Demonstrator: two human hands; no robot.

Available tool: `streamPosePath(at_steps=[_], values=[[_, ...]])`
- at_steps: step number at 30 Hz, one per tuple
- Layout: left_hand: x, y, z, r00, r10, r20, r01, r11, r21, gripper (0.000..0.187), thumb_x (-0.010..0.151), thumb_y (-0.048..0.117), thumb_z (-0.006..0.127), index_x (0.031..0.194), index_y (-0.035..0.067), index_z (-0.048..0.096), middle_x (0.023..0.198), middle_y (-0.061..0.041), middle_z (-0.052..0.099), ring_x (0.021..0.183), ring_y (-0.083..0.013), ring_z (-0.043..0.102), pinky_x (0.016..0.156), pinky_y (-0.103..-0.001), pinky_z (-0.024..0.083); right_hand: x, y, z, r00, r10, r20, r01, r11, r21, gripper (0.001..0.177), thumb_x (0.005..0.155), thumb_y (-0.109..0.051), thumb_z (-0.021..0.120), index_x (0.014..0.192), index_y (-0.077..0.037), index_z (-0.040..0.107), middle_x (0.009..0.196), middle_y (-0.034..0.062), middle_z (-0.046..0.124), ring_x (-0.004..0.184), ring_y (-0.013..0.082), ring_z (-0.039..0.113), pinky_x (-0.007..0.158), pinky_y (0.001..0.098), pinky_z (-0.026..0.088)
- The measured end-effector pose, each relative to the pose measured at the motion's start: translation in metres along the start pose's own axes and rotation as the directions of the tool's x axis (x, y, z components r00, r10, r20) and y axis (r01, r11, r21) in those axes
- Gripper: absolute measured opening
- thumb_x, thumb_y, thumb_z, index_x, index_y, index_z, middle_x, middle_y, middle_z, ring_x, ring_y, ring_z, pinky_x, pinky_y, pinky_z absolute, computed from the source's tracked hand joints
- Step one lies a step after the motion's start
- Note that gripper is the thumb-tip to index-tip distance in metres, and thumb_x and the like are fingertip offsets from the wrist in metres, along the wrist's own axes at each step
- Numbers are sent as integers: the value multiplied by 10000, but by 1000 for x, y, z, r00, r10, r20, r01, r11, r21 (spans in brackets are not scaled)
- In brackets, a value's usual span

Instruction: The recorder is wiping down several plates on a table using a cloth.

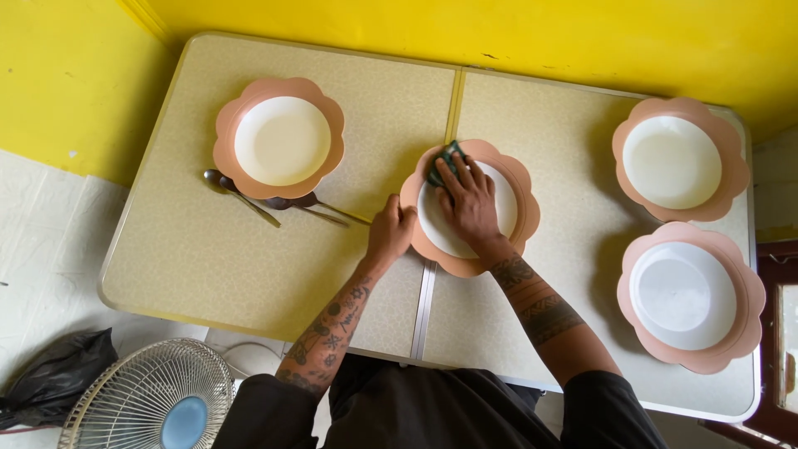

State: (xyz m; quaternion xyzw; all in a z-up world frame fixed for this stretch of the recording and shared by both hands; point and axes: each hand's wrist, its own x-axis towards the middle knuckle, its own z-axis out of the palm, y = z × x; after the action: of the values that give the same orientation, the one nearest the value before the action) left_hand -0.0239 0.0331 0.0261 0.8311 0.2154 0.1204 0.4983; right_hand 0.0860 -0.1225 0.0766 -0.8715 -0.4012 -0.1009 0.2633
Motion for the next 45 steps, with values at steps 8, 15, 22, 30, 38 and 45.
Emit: streamPosePath(at_steps=[8, 15, 22, 30, 38, 45], values=[[48, 9, -12, 996, 84, -1, -84, 995, 57, 311, 965, 242, 549, 1202, 71, 656, 767, -155, 723, 672, -357, 713, 618, -477, 531, -10, -22, -9, 983, -127, 132, 116, 990, 85, 588, 953, -202, 654, 1526, -229, 528, 1587, 66, 475, 1416, 313, 466, 1125, 504, 368], [32, 4, -15, 994, 111, -13, -110, 992, 66, 385, 1003, 236, 515, 1325, 50, 615, 823, -180, 717, 689, -339, 706, 634, -445, 532, 2, -9, -2, 1000, -22, 10, 22, 999, -37, 543, 975, -179, 677, 1502, -218, 551, 1538, 76, 526, 1255, 334, 525, 1036, 502, 394], [-3, 31, -17, 993, -115, -21, 116, 992, 49, 410, 1014, 250, 464, 1358, 69, 595, 776, -210, 716, 668, -352, 714, 631, -459, 528, 0, 0, -5, 994, 14, -106, -34, 981, -193, 564, 985, -113, 628, 1534, -182, 525, 1511, 118, 560, 1244, 335, 536, 1061, 510, 389], [7, -1, 7, 973, -40, -228, 56, 996, 64, 426, 1030, 256, 502, 1388, 45, 599, 916, -204, 750, 822, -361, 732, 723, -459, 548, -5, -32, 4, 996, 84, -36, -89, 981, -171, 635, 947, -232, 668, 1548, -161, 477, 1503, 202, 516, 1188, 370, 527, 1038, 532, 377], [11, 14, -6, 981, -29, -191, 35, 999, 28, 417, 1015, 244, 502, 1368, 60, 623, 1003, -197, 758, 877, -357, 740, 762, -442, 552, -5, -30, 4, 983, -46, 177, 41, 999, 32, 622, 945, -229, 652, 1541, -225, 475, 1465, 97, 561, 1294, 340, 512, 1094, 514, 363], [6, -4, 2, 980, -64, -186, 77, 995, 64, 461, 1029, 293, 532, 1400, 19, 545, 992, -222, 745, 861, -370, 739, 727, -454, 562, 17, -17, -1, 983, 48, 177, -43, 999, -33, 672, 942, -215, 659, 1574, -227, 431, 1505, 99, 509, 1304, 346, 485, 1063, 507, 365]])
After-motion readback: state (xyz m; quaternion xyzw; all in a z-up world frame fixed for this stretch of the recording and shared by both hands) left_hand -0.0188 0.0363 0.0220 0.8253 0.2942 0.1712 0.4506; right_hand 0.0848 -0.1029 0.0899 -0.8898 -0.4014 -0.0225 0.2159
